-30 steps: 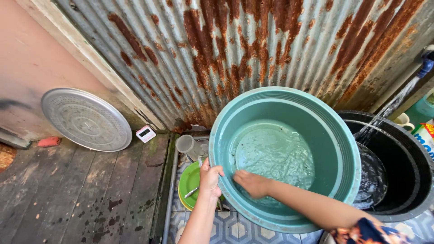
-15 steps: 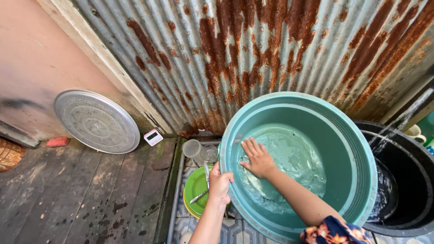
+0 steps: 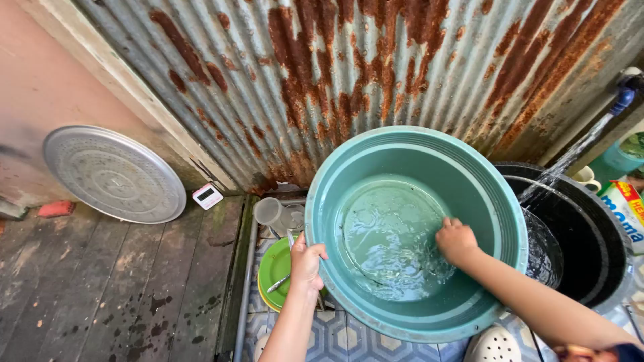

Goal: The recorder is washing and rinsing various dishes, utensils, and containers at an outdoor washing station.

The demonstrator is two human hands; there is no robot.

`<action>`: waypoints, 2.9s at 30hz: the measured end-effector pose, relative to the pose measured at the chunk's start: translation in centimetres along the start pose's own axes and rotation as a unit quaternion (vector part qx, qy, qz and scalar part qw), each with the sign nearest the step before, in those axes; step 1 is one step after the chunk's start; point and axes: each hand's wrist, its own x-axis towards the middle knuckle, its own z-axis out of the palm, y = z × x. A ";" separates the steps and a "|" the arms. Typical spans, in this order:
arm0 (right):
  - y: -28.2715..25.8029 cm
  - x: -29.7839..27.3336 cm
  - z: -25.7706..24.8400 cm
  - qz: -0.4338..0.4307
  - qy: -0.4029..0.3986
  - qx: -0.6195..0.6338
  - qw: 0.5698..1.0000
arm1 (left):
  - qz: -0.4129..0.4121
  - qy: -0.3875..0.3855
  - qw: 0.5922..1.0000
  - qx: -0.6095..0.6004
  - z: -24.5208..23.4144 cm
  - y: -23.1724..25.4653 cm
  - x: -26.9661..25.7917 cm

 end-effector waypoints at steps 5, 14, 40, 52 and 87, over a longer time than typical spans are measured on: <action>4.9 -9.1 -9.5 0.035 0.230 -0.204 0.951 | 0.004 -0.007 1.000 -0.011 1.4 1.7 -1.3; 2.1 -3.2 0.5 0.195 0.006 0.620 0.760 | 0.121 0.055 0.991 0.001 -0.7 6.8 -4.1; -33.6 7.3 -0.1 -0.020 -0.100 0.973 0.209 | 0.409 0.058 0.735 0.537 4.7 14.8 -15.6; -34.6 9.9 -2.1 -0.008 -0.113 0.985 0.131 | 0.456 0.028 0.677 0.577 5.9 14.7 -16.2; 12.1 -1.6 21.0 0.412 -0.108 0.425 0.798 | 0.182 0.151 0.969 0.073 -9.6 10.1 -3.4</action>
